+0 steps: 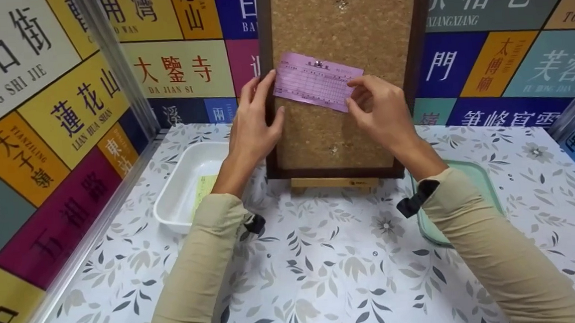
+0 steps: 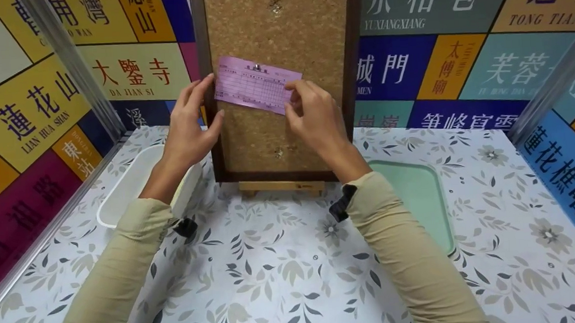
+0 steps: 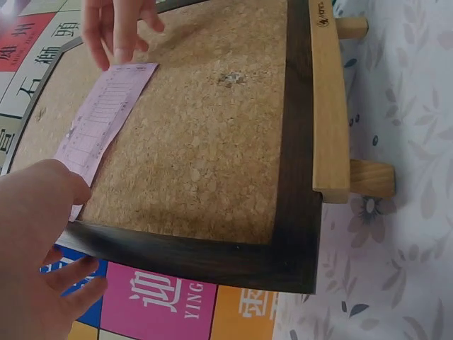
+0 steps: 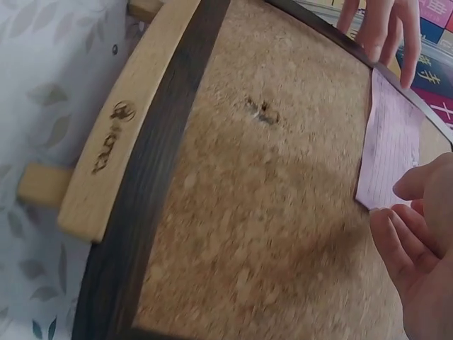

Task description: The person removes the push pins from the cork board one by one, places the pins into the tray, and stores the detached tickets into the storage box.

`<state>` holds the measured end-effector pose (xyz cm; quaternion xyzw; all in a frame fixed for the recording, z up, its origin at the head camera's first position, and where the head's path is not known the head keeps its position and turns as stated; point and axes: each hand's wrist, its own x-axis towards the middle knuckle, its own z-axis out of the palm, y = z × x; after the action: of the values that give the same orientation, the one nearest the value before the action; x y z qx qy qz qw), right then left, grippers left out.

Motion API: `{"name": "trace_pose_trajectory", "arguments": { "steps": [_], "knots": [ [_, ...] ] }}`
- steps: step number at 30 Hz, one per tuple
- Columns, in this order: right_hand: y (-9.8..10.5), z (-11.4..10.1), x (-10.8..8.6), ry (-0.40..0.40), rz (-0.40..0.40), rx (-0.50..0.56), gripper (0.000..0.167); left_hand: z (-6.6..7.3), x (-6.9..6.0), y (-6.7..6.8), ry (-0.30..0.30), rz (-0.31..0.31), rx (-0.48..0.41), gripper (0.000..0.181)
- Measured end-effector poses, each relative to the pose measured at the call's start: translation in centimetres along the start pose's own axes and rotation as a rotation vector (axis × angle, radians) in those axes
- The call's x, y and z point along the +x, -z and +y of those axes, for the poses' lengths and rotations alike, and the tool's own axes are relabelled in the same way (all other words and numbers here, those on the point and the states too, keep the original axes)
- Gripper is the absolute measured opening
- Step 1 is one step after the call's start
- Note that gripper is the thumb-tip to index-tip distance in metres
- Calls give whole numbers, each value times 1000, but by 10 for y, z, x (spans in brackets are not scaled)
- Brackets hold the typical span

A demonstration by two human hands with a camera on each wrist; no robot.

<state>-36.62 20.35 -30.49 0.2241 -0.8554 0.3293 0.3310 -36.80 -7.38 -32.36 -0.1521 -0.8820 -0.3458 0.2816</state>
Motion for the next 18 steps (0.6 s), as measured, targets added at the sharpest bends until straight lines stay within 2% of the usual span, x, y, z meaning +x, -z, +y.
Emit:
{"name": "trace_pose_trajectory", "arguments": {
  "steps": [11,18],
  "knots": [
    [-16,-15,21,-18,-34,4,34,11,13,-1,80,-2,-45,62],
    [-21,-23,35,-36,-47,-9,34,12,17,-1,102,37,-106,50]
  ]
}}
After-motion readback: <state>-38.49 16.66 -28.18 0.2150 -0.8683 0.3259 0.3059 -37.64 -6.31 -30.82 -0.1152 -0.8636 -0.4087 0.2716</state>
